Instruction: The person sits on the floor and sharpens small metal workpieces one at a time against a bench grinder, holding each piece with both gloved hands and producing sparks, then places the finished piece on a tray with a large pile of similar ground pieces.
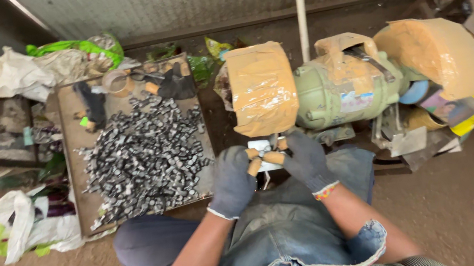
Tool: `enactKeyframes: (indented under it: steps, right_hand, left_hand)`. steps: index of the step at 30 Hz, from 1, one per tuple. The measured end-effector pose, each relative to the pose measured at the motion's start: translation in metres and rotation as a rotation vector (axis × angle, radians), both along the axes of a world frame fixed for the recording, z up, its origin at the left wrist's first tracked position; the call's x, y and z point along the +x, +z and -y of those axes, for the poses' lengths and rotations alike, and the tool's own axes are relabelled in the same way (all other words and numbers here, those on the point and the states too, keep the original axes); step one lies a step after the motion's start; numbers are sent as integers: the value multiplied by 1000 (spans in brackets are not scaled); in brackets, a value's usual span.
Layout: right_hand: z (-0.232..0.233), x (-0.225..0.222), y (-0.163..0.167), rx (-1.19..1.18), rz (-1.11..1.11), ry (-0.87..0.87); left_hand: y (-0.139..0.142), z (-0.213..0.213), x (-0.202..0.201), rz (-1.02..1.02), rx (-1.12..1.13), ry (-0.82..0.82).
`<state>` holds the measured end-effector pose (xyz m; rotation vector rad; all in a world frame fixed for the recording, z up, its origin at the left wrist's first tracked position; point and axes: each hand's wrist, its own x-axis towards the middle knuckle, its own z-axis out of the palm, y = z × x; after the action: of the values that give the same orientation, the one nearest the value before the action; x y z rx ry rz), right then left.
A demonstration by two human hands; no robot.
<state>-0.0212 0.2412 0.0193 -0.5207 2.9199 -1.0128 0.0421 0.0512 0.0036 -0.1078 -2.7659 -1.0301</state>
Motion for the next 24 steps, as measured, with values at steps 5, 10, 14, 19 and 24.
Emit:
enactKeyframes:
  steps: [5,10,14,19,24]
  right_hand:
    - [-25,41,10,64,71,209]
    - [-28,65,-26,94,97,238]
    - [-33,67,-41,82,177,196]
    - [-35,68,-32,90,200,200]
    - [-31,70,-16,53,224,165]
  left_hand:
    - [-19,-7,44,-11,-13,-163]
    - [-20,15,42,364,-97,-83]
    - [-8,54,19,403,-528,364]
    - [-1,82,8,346,-311,389]
    - [-4,89,6,321,-350,330]
